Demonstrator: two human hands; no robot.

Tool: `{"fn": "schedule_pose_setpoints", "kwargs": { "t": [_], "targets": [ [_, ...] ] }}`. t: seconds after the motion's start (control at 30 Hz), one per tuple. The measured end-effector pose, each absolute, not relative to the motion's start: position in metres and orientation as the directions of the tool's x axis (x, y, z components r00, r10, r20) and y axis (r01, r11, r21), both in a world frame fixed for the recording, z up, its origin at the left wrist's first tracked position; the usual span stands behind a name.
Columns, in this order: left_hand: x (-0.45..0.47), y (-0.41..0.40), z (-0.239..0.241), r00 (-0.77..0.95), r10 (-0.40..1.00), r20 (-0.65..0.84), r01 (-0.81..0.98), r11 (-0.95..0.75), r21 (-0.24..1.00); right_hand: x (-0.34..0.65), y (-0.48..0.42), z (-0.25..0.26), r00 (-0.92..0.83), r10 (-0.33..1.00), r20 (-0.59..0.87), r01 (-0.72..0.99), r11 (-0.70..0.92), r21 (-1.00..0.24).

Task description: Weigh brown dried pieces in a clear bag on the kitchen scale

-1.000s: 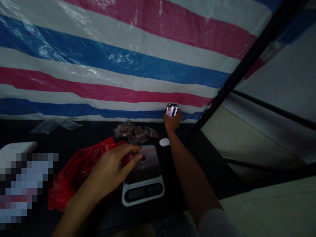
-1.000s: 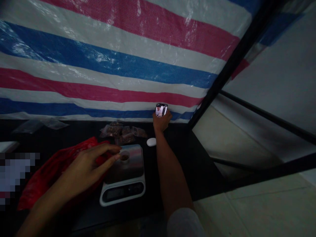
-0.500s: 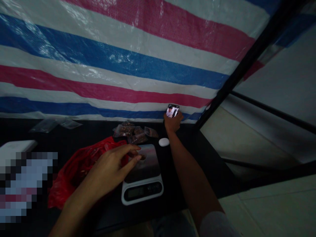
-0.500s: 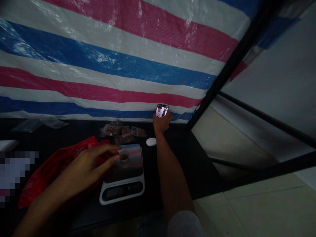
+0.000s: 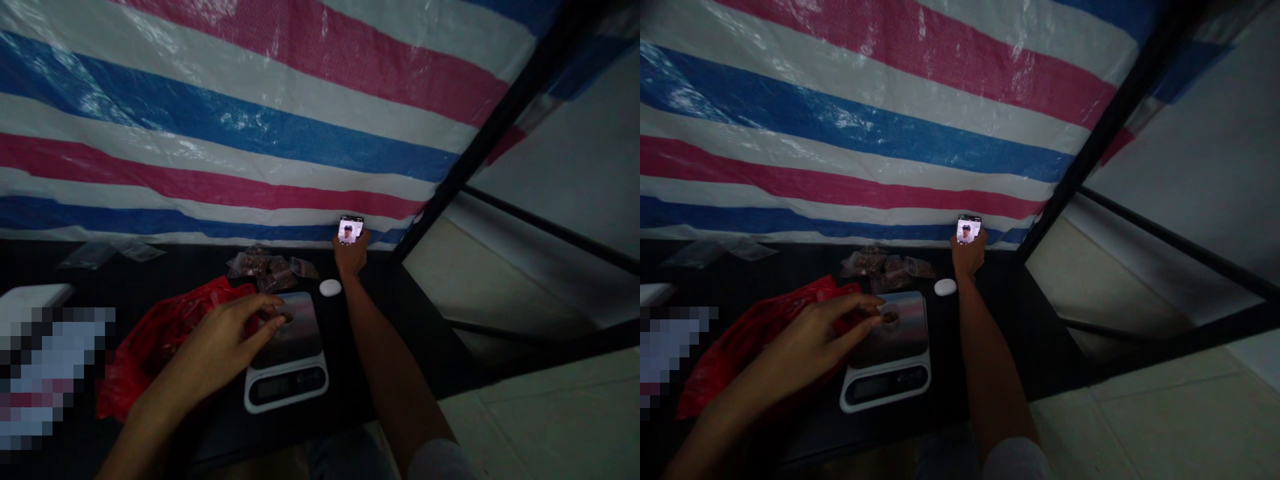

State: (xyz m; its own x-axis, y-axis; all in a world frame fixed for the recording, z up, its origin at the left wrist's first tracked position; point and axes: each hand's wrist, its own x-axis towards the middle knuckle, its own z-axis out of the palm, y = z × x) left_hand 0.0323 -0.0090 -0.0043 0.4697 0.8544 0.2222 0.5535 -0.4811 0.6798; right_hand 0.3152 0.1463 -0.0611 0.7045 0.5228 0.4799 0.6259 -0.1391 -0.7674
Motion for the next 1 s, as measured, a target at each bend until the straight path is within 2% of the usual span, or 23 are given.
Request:
{"fn": "schedule_pose_setpoints", "kwargs": {
  "t": [0.27,0.4,0.83,1.0],
  "targets": [
    [0.032,-0.009,-0.002,0.485,0.846,0.223,0.531,-0.487,0.693,0.316,0.143,-0.057,0.683,0.519,0.514,0.654,-0.123,-0.746],
    [0.031,-0.010,-0.001,0.495,0.848,0.191,0.530,-0.469,0.707,0.315,0.131,-0.051,0.678,0.471,0.565,0.679,-0.105,-0.727],
    [0.035,-0.012,0.001,0.507,0.837,0.203,0.505,-0.480,0.717,0.281,0.057,0.018,0.607,0.349,0.714,0.764,-0.009,-0.645],
    [0.035,-0.012,-0.002,0.508,0.843,0.176,0.516,-0.461,0.722,0.278,0.052,0.024,0.561,0.219,0.799,0.818,0.003,-0.575]
  ]
}}
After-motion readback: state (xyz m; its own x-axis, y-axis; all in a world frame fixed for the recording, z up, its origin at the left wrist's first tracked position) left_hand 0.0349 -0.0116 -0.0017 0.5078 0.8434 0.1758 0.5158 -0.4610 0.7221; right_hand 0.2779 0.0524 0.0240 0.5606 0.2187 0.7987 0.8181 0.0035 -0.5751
